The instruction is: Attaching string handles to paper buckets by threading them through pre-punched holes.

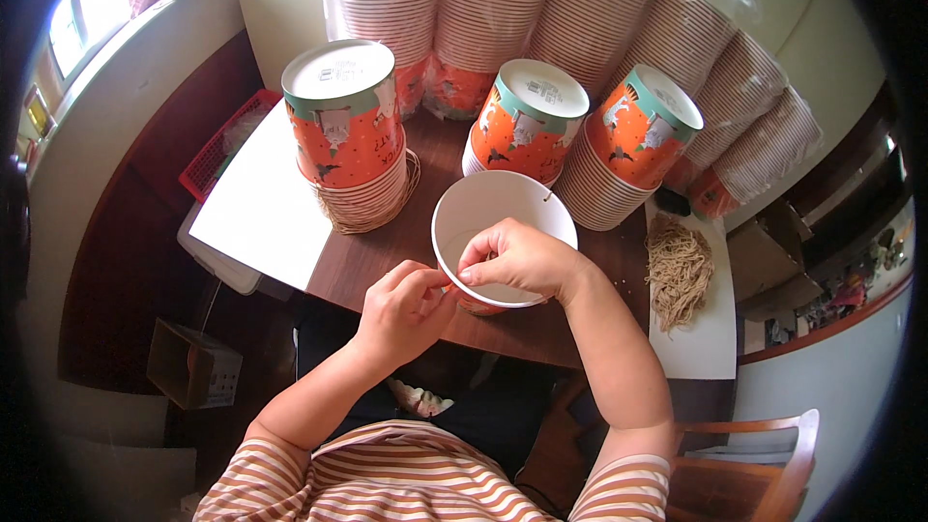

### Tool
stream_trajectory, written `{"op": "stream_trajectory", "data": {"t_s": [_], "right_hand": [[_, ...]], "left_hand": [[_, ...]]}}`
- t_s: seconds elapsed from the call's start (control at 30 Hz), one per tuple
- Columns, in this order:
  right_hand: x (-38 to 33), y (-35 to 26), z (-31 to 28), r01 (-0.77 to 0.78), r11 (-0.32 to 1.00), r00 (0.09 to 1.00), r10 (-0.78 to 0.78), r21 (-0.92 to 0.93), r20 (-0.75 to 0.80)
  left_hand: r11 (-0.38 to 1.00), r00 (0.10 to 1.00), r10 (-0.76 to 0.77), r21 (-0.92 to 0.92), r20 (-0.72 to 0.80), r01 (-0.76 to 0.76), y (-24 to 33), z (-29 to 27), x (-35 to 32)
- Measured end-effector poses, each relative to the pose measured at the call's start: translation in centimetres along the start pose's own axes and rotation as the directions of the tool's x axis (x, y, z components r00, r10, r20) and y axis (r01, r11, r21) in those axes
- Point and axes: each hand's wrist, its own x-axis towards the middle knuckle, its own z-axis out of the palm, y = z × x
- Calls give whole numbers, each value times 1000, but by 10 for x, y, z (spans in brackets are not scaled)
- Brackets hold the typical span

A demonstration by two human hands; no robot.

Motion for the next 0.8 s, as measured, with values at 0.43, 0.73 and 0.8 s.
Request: {"op": "stream_trajectory", "data": {"t_s": [0.43,0.73,0.8], "right_hand": [[-62,-26,57,159,893,794,-369,-421,-482],[-52,28,110,269,600,372,-786,-753,-493],[-49,34,113,270,604,360,-785,-749,-503]], "left_hand": [[525,739,-473,-519,481,674,-5,-21,-11],[88,785,-226,-790,577,607,3,-18,-26],[100,783,-223,-785,581,611,4,-14,-28]]}}
